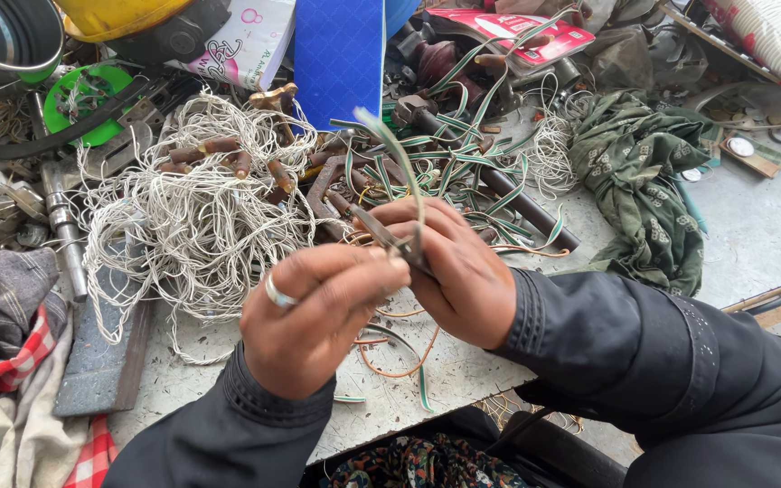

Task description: The person uses pliers to strip the insulation from multiple short pieces of electrical wire. They repeatedly pick up a wire, grip it with the pliers, and pull the insulation off to expose the copper conductor, then place the stripped wire on the table.

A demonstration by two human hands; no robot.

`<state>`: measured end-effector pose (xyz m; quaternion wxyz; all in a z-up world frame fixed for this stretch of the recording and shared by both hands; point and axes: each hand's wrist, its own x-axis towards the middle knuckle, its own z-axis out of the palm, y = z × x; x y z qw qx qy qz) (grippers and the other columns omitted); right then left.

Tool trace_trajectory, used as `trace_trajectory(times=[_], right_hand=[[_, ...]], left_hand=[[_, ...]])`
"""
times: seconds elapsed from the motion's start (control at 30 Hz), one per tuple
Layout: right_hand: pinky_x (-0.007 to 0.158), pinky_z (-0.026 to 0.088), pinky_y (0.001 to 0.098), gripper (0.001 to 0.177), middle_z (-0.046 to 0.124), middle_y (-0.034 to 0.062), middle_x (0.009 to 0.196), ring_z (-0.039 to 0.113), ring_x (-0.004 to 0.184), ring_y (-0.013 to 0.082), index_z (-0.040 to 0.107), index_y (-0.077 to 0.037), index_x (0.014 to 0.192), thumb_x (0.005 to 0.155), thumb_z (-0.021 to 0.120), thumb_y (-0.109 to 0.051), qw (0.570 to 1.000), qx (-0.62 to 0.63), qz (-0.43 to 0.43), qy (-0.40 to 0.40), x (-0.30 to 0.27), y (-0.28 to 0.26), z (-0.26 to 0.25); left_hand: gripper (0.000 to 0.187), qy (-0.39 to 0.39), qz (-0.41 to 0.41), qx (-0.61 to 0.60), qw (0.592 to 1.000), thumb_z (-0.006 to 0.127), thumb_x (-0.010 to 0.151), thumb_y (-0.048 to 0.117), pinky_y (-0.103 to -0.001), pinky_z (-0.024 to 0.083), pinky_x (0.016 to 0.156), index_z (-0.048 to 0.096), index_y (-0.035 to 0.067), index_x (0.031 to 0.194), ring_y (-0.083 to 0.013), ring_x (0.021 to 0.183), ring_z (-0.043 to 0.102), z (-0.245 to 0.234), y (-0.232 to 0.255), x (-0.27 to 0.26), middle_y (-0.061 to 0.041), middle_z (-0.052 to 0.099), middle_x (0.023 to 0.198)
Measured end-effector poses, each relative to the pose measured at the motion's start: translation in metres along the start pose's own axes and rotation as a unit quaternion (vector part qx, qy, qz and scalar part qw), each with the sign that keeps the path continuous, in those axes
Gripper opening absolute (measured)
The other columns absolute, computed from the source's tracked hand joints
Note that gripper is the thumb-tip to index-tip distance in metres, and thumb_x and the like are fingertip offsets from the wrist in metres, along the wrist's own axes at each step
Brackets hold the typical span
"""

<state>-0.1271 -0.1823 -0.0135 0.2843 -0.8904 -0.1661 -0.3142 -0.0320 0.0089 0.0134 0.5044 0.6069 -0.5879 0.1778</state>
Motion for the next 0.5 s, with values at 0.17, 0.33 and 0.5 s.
trace_trajectory(times=[0.17, 0.33, 0.5], right_hand=[[0.11, 0.052, 0.0436, 0.032, 0.064, 0.0111, 0.126, 0.064, 0.129, 0.0331, 0.055, -0.005, 0.126, 0.096, 0.064, 0.001, 0.998, 0.039, -0.034, -0.026, 0.0022, -0.0089, -0.0113], [0.086, 0.055, 0.0411, 0.04, 0.062, 0.0171, 0.119, 0.067, 0.103, 0.0338, 0.048, 0.004, 0.133, 0.095, 0.063, 0.003, 0.996, 0.085, 0.013, -0.039, -0.0042, -0.0072, -0.0083], [0.077, 0.054, 0.0397, 0.031, 0.062, 0.0132, 0.101, 0.067, 0.089, 0.031, 0.056, -0.001, 0.118, 0.09, 0.066, 0.001, 0.996, 0.06, 0.056, -0.043, -0.0035, -0.0006, -0.0076]], left_hand=[[0.036, -0.021, 0.045, -0.034, 0.998, 0.085, 0.085, -0.005, -0.034, 0.064, 0.095, 0.074, 0.007, 0.117, -0.023, 0.107, 0.073, -0.006, 0.0034, -0.0029, -0.006, 0.063, 0.114], [0.037, -0.02, 0.055, -0.037, 0.998, 0.084, 0.085, -0.006, -0.034, 0.065, 0.098, 0.074, 0.007, 0.118, -0.0243, 0.111, 0.074, -0.008, 0.002, -0.004, -0.006, 0.064, 0.114], [0.037, -0.002, 0.037, -0.019, 0.999, 0.084, 0.086, -0.006, -0.031, 0.064, 0.092, 0.074, 0.009, 0.118, -0.0202, 0.108, 0.074, -0.0042, 0.0027, -0.0044, -0.005, 0.065, 0.112]])
